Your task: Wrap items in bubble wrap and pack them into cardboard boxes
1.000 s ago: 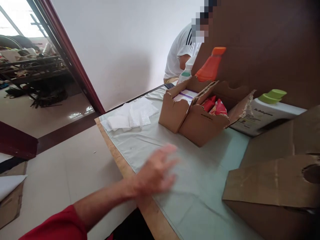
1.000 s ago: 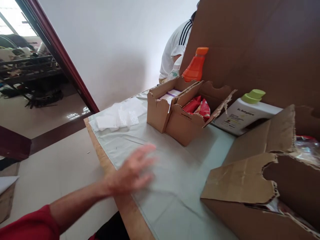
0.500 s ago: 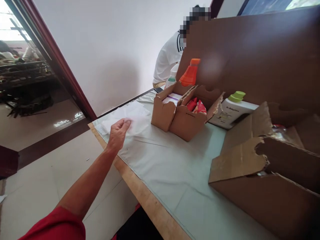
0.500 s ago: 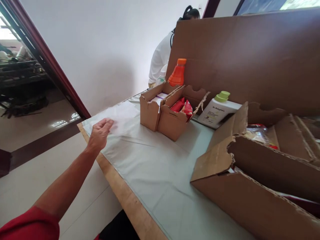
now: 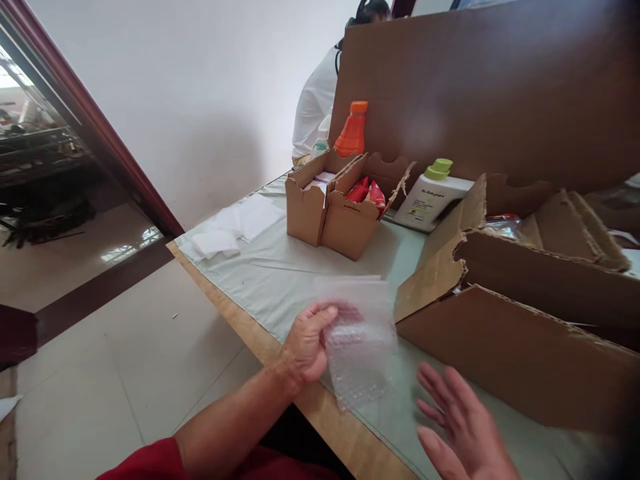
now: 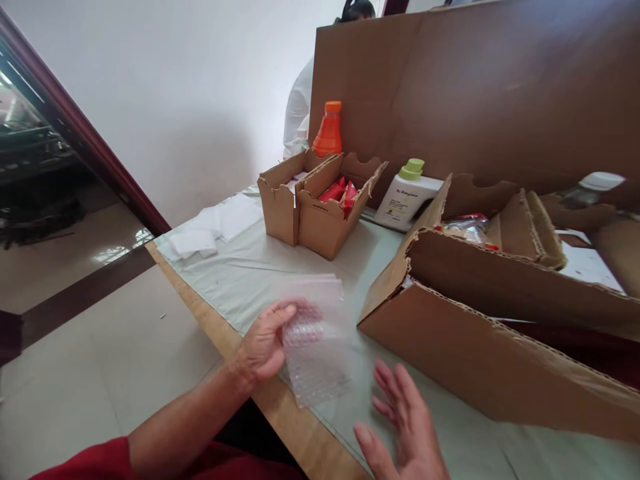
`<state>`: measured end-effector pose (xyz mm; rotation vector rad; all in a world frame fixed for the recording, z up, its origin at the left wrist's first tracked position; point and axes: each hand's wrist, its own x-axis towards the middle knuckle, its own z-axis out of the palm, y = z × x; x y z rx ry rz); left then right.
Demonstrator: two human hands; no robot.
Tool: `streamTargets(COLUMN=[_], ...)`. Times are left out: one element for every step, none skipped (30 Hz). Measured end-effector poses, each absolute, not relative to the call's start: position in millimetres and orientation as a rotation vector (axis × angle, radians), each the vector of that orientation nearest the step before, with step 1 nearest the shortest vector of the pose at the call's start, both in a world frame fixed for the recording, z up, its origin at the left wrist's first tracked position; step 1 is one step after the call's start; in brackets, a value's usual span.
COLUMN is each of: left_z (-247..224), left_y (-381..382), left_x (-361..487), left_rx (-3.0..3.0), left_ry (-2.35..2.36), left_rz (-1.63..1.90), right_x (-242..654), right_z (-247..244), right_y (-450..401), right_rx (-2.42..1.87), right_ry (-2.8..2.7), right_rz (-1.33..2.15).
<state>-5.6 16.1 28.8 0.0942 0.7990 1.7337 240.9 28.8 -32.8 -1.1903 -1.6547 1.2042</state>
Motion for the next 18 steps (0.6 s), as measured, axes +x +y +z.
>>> streamTargets(left_z=[29,30,31,31,31,29,27,24,20,17,14,12,11,11,13,15,17,19], left_y=[15,13,11,9,7,6,5,5,6,7,8,10,13,18,25,34,44,56], left_x=[2,7,9,10,9,6,4,1,-2,-5,-8,-11,-15,-19,-24,-29,-34,-39], left_rx=[0.082,0.072,0.063,0.062,0.076,0.101,0.144,0.198,0.256,0.311,0.359,0.395,0.413,0.466,0.564,0.689,0.822,0.946], left_ry=[0.787,0.782,0.786,0.803,0.836,0.88,0.942,1.014,1.085,1.15,1.205,1.244,1.262,1.292,1.344,1.407,1.475,1.544], left_rz=[1.707,1.688,1.674,1.67,1.67,1.672,1.672,1.665,1.65,1.628,1.605,1.584,1.568,1.544,1.51,1.466,1.415,1.36], right_x=[228,219,214,212,213,217,221,224,227,228,226,222,217,210,202,194,188,182], right_z=[-30,-27,-22,-16,-11,-7,-4,-2,-2,-3,-5,-8,-11,-13,-14,-15,-15,-14], right_y=[29,29,28,26,24,22,19,17,14,11,7,3,-1,-5,-8,-10,-10,-9], right_rx=[-1.212,-1.241,-1.274,-1.304,-1.325,-1.34,-1.351,-1.36,-1.361,-1.352,-1.335,-1.309,-1.277,-1.243,-1.208,-1.175,-1.151,-1.137], right_ry=[-1.599,-1.548,-1.508,-1.474,-1.449,-1.434,-1.423,-1.408,-1.394,-1.382,-1.369,-1.355,-1.344,-1.341,-1.347,-1.364,-1.393,-1.43], right_rz=[1.326,1.445,1.536,1.588,1.607,1.615,1.613,1.602,1.599,1.61,1.631,1.648,1.662,1.676,1.688,1.697,1.709,1.72])
